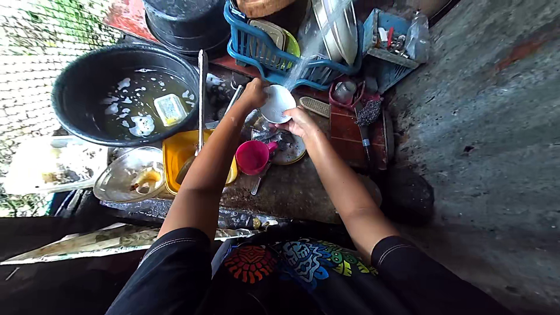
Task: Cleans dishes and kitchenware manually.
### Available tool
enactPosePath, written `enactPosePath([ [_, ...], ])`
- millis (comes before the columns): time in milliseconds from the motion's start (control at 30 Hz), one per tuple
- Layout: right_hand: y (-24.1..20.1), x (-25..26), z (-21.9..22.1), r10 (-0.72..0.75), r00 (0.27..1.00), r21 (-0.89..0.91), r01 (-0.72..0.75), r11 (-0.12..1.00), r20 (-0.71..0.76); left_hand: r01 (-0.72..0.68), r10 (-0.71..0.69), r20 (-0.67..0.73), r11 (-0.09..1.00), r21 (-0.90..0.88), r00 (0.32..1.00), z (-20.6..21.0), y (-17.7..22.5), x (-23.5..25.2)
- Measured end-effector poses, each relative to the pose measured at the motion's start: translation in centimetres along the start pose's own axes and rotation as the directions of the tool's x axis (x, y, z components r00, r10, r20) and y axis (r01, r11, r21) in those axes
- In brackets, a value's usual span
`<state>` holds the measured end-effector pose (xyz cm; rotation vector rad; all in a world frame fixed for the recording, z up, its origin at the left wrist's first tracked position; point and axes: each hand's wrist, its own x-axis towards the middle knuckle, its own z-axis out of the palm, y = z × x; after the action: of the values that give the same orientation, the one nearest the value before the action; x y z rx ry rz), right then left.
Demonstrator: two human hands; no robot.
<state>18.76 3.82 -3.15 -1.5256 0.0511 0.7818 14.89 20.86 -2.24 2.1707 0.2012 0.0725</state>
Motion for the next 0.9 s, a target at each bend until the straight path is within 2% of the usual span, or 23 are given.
enactPosePath([
  [67, 1.2, 0.3, 1.5, -0.031, 1.0, 0.196, 0.031, 0.98, -0.002, 0.103, -0.116, -0.043, 0.965, -0.243, 0.992, 0.1, 0.2, -1.8],
  [133, 2.6, 0.8, 3.2, -0.064, 0.998, 0.4, 0.049, 0.915, 0.023, 0.112, -0.155, -0.075, 0.906, -0.408, 0.985, 0.1, 0.4, -3.1],
  [233, 3.6, 0.9, 5.1, -0.08, 0.996, 0.612, 0.041, 0.79, 0.036, 0.053, -0.121, -0.121, 0.887, -0.459, 0.985, -0.2, 0.2, -4.1],
  [300, 3.4, 0.7, 5.8, -0.097, 0.995, 0.614, 0.08, 0.785, -0.005, 0.024, -0.099, -0.16, 0.908, -0.417, 0.982, -0.4, 0.0, -4.5],
  [367, 2.6, -0.1, 5.9, -0.122, 0.991, 0.526, 0.136, 0.84, -0.06, 0.036, -0.116, -0.179, 0.917, -0.398, 0.977, -0.4, -0.3, -4.8],
  [467, 1.4, -1.4, 5.0, -0.326, 0.933, 0.279, 0.357, 0.892, -0.15, 0.102, -0.197, -0.148, 0.868, -0.485, 0.969, 0.9, -0.6, -4.5],
  [533, 1.1, -0.7, 3.3, -0.555, 0.814, 0.049, 0.57, 0.82, -0.172, 0.166, -0.271, -0.095, 0.793, -0.586, 0.958, 2.1, 0.0, -4.0],
  [600, 0.8, 0.0, 1.2, -0.801, 0.59, -0.278, 0.756, 0.593, -0.102, 0.164, -0.286, -0.049, 0.673, -0.721, 0.957, 3.5, 0.5, -2.8],
  [633, 0.4, -0.3, 0.4, -0.875, 0.48, -0.423, 0.783, 0.457, -0.057, 0.136, -0.255, -0.023, 0.586, -0.799, 0.967, 4.2, 0.7, -2.0],
  [700, -0.2, -0.6, -0.9, -0.949, 0.314, -0.627, 0.74, 0.243, 0.002, 0.137, -0.192, 0.071, 0.357, -0.924, 0.979, 4.8, 2.0, -0.9],
  [767, -0.3, -0.1, -2.0, -0.98, 0.187, -0.731, 0.678, 0.079, 0.068, 0.149, -0.133, 0.129, 0.152, -0.977, 0.983, 4.8, 2.8, -0.1],
  [833, -0.1, 0.6, -2.7, -0.989, 0.048, -0.741, 0.667, -0.075, 0.143, 0.152, -0.087, 0.148, 0.048, -0.987, 0.985, 4.7, 3.2, 0.2],
  [900, 0.4, 1.5, -3.1, -0.978, -0.067, -0.724, 0.662, -0.193, 0.199, 0.158, -0.096, 0.156, 0.022, -0.987, 0.983, 4.1, 4.2, 0.0],
])
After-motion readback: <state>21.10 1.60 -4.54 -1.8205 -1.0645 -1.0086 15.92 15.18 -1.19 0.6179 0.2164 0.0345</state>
